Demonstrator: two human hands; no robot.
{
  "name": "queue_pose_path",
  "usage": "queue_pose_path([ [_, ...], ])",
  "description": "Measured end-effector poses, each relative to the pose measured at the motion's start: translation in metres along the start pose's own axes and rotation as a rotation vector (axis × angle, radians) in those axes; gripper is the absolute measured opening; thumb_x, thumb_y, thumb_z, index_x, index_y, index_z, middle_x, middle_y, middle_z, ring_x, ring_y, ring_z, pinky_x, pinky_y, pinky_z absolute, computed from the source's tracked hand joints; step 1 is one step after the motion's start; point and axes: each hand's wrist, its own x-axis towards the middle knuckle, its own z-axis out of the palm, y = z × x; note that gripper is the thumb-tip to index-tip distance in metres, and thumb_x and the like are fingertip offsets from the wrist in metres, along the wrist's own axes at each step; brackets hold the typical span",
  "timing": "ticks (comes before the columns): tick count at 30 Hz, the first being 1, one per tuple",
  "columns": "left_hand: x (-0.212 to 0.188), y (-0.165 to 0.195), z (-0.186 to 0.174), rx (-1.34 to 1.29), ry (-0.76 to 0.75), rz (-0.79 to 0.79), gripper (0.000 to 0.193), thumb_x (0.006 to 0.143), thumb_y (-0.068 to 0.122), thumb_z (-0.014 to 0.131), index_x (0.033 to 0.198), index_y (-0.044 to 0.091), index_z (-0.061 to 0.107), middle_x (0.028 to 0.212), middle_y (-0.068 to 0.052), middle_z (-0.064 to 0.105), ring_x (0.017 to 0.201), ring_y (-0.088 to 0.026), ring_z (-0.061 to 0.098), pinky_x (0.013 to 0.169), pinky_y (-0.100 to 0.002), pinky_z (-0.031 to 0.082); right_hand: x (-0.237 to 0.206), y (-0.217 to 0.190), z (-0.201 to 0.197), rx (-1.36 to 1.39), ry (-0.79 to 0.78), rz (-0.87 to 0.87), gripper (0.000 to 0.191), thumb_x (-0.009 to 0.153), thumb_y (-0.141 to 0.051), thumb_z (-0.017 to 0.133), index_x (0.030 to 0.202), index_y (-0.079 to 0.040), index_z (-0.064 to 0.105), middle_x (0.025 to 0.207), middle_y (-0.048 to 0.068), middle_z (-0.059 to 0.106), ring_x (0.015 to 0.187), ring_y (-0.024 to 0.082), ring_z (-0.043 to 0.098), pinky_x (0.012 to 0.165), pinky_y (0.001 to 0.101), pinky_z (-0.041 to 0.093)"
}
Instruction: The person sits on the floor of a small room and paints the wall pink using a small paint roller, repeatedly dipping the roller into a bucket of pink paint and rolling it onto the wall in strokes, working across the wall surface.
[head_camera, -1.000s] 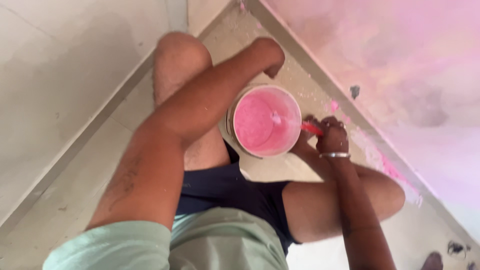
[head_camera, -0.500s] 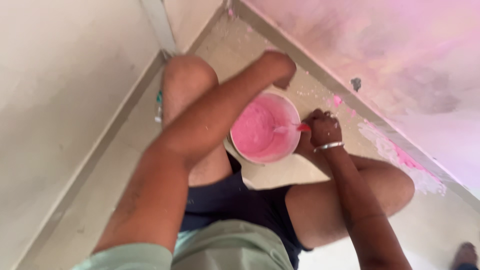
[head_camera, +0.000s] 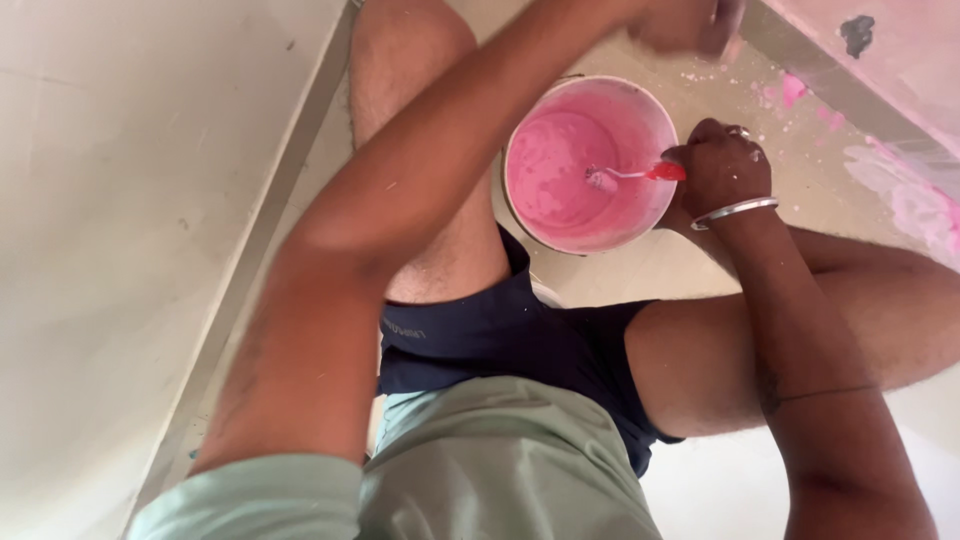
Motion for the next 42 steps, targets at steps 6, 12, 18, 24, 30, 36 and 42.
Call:
queue_pose_path([
  [6, -0.136, 0.116, 0.073, -0.109, -0.114, -0.005, 0.022, 0.074, 0.014, 0.075, 0.096, 0.008, 0.073, 0.095, -0.017, 0.073, 0.095, -0.037, 0.07, 0.084, -0.055, 0.049, 0.006, -0.027, -0.043, -0.117, -0.07, 0.022, 0.042, 0.064, -0.021, 0.079, 0.105, -0.027, 0.079, 0.11, 0.012, 0.067, 0.101, 0.036, 0.066, 0.088, 0.0505, 0.053],
  [12, -0.197, 0.169, 0.105, -0.038, -0.38, -0.019, 0.022, 0.076, 0.012, 0.075, 0.098, 0.009, 0.072, 0.098, -0.017, 0.073, 0.101, -0.036, 0.07, 0.084, -0.052, 0.05, 0.009, -0.052, -0.097, 0.08, -0.239, 0.342, 0.031, 0.097, -0.027, 0.063, 0.125, -0.016, 0.066, 0.124, 0.016, 0.064, 0.116, 0.039, 0.063, 0.096, 0.0593, 0.048],
  [18, -0.199, 0.179, 0.091, -0.168, -0.438, -0.025, 0.037, 0.068, 0.002, 0.074, 0.103, 0.011, 0.069, 0.093, -0.015, 0.072, 0.096, -0.036, 0.068, 0.082, -0.048, 0.049, 0.011, -0.038, -0.072, -0.009, -0.124, 0.091, 0.033, 0.084, -0.006, 0.068, 0.113, -0.02, 0.076, 0.124, 0.013, 0.064, 0.114, 0.032, 0.065, 0.095, 0.0447, 0.056],
  [24, -0.202, 0.198, 0.095, -0.172, -0.333, 0.004, 0.019, 0.084, 0.004, 0.065, 0.103, 0.007, 0.066, 0.087, -0.018, 0.071, 0.089, -0.039, 0.069, 0.079, -0.052, 0.052, 0.004, -0.017, -0.024, -0.035, -0.156, 0.124, 0.028, 0.084, -0.008, 0.071, 0.11, -0.018, 0.077, 0.122, 0.013, 0.064, 0.114, 0.033, 0.065, 0.092, 0.0452, 0.057],
  [30, -0.191, 0.2, 0.121, -0.035, -0.197, 0.043, 0.01, 0.092, 0.008, 0.059, 0.099, 0.004, 0.065, 0.082, -0.02, 0.072, 0.083, -0.042, 0.069, 0.082, -0.054, 0.048, -0.006, -0.008, -0.02, -0.028, -0.163, 0.17, 0.023, 0.084, -0.009, 0.072, 0.106, -0.016, 0.077, 0.121, 0.014, 0.064, 0.114, 0.033, 0.065, 0.092, 0.0467, 0.057],
  [36, -0.177, 0.204, 0.145, 0.117, -0.189, 0.104, 0.009, 0.089, 0.008, 0.062, 0.095, 0.006, 0.068, 0.084, -0.018, 0.072, 0.085, -0.036, 0.07, 0.076, -0.047, 0.049, -0.009, -0.007, -0.016, -0.072, -0.112, 0.148, 0.02, 0.084, -0.008, 0.071, 0.103, -0.012, 0.077, 0.121, 0.015, 0.064, 0.114, 0.034, 0.065, 0.091, 0.0453, 0.057],
  [42, -0.17, 0.208, 0.155, 0.344, -0.253, 0.169, 0.009, 0.086, 0.009, 0.066, 0.083, 0.008, 0.075, 0.086, -0.013, 0.074, 0.083, -0.029, 0.072, 0.074, -0.043, 0.05, -0.007, -0.009, -0.001, -0.136, -0.059, 0.141, 0.017, 0.085, -0.01, 0.071, 0.1, -0.008, 0.076, 0.121, 0.015, 0.065, 0.114, 0.032, 0.065, 0.089, 0.0442, 0.056],
])
